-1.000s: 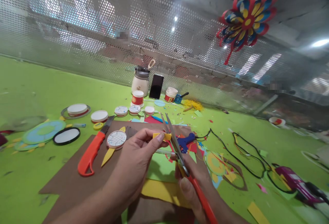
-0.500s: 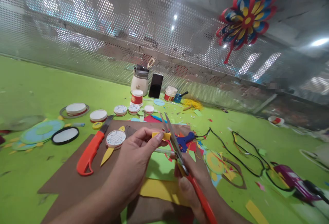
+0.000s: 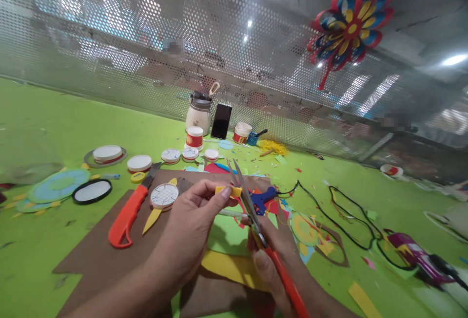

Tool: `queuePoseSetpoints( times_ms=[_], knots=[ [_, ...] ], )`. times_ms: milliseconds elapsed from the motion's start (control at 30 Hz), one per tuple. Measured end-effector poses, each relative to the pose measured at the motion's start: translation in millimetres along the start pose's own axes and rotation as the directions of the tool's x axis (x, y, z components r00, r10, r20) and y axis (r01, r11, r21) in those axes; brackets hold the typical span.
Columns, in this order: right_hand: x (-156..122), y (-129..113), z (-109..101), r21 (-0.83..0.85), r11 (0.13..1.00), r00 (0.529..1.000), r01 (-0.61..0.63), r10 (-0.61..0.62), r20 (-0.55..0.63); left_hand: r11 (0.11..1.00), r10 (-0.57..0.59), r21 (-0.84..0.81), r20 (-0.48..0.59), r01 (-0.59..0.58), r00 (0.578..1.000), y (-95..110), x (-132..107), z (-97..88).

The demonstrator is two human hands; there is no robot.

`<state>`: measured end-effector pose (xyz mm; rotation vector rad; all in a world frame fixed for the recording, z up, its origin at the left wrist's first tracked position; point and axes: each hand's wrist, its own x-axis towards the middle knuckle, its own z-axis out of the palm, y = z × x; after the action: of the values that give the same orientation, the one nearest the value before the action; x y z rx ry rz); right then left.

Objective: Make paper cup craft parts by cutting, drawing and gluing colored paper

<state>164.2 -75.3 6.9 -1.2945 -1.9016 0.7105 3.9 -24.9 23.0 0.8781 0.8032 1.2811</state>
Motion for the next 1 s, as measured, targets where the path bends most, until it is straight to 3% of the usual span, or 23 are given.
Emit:
queuePoseSetpoints(
  times_ms=[633, 1000],
  knots=[
    [-0.2, -1.4, -1.4, -0.027, 1.000, 1.000, 0.013, -0.013, -0.011, 1.000, 0.010, 0.026, -0.008, -0.010, 1.000, -0.1, -1.7, 0.1],
    [-1.0, -3.5, -2.1, -0.036, 0.998, 0.999, -0.048, 0.049, 0.020, 0.999, 0.017, 0.050, -0.016, -0.016, 1.000, -0.5, -1.0, -1.0]
  ],
)
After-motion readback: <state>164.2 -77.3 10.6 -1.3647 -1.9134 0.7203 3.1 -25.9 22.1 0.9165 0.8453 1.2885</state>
